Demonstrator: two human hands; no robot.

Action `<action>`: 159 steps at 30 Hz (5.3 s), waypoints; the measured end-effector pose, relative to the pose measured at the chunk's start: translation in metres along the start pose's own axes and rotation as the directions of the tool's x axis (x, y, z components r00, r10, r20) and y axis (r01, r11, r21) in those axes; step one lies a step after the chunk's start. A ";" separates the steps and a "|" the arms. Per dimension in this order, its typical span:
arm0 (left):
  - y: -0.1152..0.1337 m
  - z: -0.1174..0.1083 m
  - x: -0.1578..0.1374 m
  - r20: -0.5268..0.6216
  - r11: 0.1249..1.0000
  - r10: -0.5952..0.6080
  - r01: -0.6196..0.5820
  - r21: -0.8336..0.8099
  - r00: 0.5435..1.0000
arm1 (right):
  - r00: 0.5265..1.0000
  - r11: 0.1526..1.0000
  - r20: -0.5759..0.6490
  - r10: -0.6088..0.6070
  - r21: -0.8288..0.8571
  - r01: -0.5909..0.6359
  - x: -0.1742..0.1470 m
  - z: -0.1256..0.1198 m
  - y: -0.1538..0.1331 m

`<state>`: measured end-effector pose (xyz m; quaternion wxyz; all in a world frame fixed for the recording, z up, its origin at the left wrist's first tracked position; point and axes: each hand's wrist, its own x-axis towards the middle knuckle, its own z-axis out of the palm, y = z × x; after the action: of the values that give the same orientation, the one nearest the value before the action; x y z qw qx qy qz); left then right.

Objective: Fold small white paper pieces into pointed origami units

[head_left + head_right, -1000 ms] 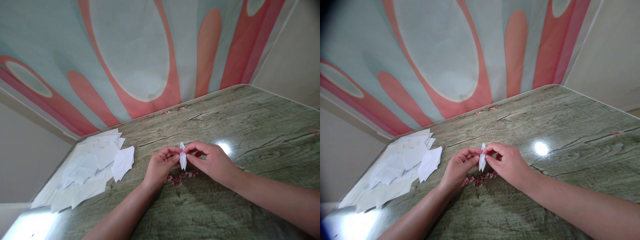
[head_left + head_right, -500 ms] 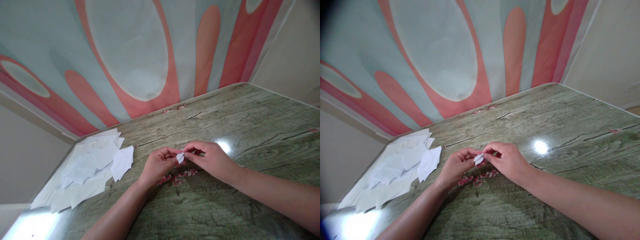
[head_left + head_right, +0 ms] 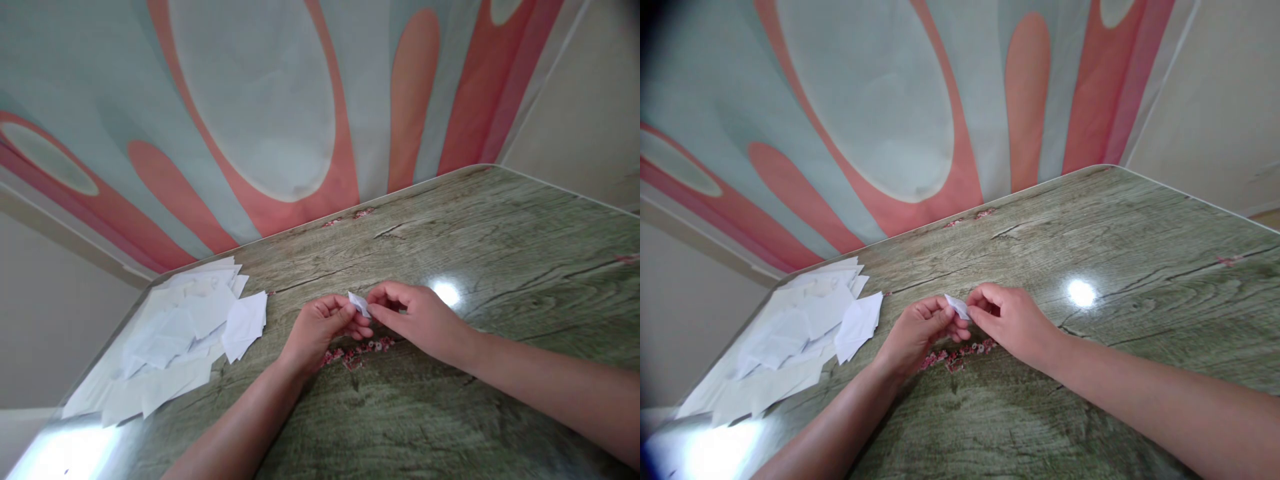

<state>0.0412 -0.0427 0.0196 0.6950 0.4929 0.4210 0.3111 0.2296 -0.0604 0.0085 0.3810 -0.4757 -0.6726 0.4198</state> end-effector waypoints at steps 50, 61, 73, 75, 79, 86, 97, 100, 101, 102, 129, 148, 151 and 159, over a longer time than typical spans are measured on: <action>0.004 0.006 -0.018 0.129 0.348 0.668 -0.461 0.816 0.733 | 0.997 0.995 0.022 -0.078 0.060 0.077 0.000 -0.005 -0.003; 0.009 0.010 -0.021 0.143 0.317 0.720 -0.505 0.802 0.679 | 0.954 0.952 -0.088 -0.286 -0.145 0.271 -0.006 -0.005 -0.008; 0.009 0.012 -0.024 0.186 0.272 0.746 -0.547 0.792 0.639 | 0.927 0.922 -0.117 -0.358 -0.202 0.330 -0.009 -0.005 -0.007; 0.009 0.012 -0.023 0.178 0.270 0.748 -0.538 0.798 0.639 | 0.949 0.948 -0.132 -0.286 -0.186 0.259 -0.008 -0.004 -0.008; 0.005 0.007 -0.021 0.132 0.252 0.789 -0.512 0.821 0.599 | 0.996 0.997 -0.082 -0.037 0.061 0.042 -0.003 -0.001 -0.007; -0.001 -0.001 -0.019 0.283 0.173 0.759 -0.601 0.780 0.586 | 0.913 0.645 0.355 0.198 0.655 -0.394 0.001 0.001 -0.004; 0.001 0.012 -0.011 -0.048 0.663 0.476 -0.322 0.676 0.878 | 0.985 0.936 0.050 0.163 0.307 -0.171 0.002 -0.003 -0.006; -0.002 0.012 -0.011 -0.114 0.702 0.436 -0.258 0.664 0.893 | 0.991 0.967 0.036 0.129 0.217 -0.134 0.001 -0.003 -0.007; -0.003 0.012 -0.011 -0.126 0.705 0.435 -0.251 0.663 0.891 | 0.992 0.970 0.047 0.117 0.208 -0.124 0.001 -0.003 -0.007; -0.003 0.012 -0.011 -0.138 0.707 0.436 -0.244 0.664 0.889 | 0.992 0.970 0.061 0.106 0.211 -0.117 0.001 -0.002 -0.006; -0.004 0.012 -0.005 -0.182 0.875 0.367 -0.272 0.401 0.912 | 0.997 0.991 -0.016 0.079 0.111 -0.077 0.000 -0.001 -0.010; -0.005 0.012 -0.009 -0.132 0.736 0.444 -0.276 0.619 0.886 | 1.000 1.000 -0.019 0.014 0.021 -0.014 -0.003 0.000 -0.012; -0.004 0.010 -0.007 -0.111 0.822 0.374 -0.274 0.499 0.921 | 0.994 0.987 0.074 0.076 0.133 -0.085 -0.001 -0.003 -0.009; -0.002 0.007 -0.005 -0.054 0.910 0.304 -0.273 0.312 0.951 | 0.994 0.975 0.065 0.091 0.196 -0.102 -0.001 -0.002 -0.007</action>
<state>0.0455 -0.0504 0.0204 0.5359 0.6333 0.4205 0.3673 0.2289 -0.0627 0.0158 0.3870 -0.4553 -0.6136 0.5162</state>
